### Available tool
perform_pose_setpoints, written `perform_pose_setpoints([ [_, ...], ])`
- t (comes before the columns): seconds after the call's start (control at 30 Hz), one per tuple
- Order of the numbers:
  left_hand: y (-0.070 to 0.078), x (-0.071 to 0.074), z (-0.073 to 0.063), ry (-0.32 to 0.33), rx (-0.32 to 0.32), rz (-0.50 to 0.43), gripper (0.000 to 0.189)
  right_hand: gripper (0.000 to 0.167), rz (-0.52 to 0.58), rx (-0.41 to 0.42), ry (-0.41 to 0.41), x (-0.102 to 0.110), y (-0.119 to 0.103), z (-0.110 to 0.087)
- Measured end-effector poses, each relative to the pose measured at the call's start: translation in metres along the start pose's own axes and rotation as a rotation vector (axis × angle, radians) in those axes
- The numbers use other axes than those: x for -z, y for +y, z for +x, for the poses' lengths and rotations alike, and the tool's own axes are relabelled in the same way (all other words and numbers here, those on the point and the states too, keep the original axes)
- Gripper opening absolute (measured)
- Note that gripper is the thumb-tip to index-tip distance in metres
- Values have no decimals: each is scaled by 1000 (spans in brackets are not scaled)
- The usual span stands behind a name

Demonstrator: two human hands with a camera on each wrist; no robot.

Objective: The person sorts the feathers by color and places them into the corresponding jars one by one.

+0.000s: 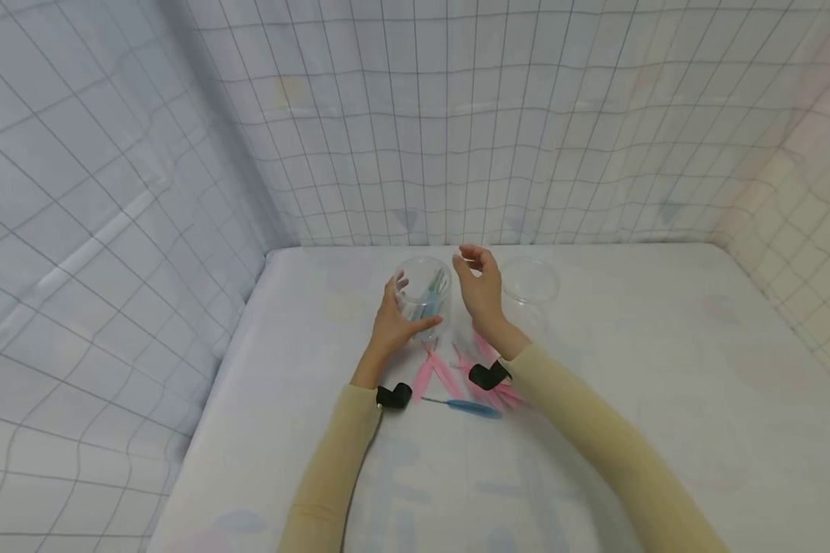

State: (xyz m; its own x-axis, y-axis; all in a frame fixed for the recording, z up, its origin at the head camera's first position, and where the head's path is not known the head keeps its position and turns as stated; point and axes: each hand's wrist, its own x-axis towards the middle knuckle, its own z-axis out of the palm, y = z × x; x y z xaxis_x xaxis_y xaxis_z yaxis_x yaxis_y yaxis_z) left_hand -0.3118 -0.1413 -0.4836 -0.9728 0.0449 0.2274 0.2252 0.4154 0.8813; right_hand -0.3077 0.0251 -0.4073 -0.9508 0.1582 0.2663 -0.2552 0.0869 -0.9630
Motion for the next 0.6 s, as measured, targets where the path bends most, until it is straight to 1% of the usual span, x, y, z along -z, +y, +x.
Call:
perform_pose_setpoints([
  [0.1,0,0,0,-8,-6,3,109,24,-81,47,-53,8,2,-8],
  [0.17,0,1,0,-17,-7,7,110,20,-150,102,-126,15,4,-14],
  [0.23,0,1,0,-24,-15,10,109,17,-228,177,-231,21,7,-21],
  [0.37,-1,2,0,-26,-39,12,107,7,-445,364,-502,30,13,-36],
  [0.43,-2,2,1,-21,-44,12,107,6,-575,488,-626,31,15,-42],
  [0.5,-3,1,1,-15,-38,17,108,7,-724,605,-722,31,16,-50],
  [0.57,-4,0,0,-15,-29,21,109,9,-880,710,-784,30,17,-56],
  [0.6,-4,0,0,-17,-26,22,110,10,-950,745,-812,29,17,-60],
])
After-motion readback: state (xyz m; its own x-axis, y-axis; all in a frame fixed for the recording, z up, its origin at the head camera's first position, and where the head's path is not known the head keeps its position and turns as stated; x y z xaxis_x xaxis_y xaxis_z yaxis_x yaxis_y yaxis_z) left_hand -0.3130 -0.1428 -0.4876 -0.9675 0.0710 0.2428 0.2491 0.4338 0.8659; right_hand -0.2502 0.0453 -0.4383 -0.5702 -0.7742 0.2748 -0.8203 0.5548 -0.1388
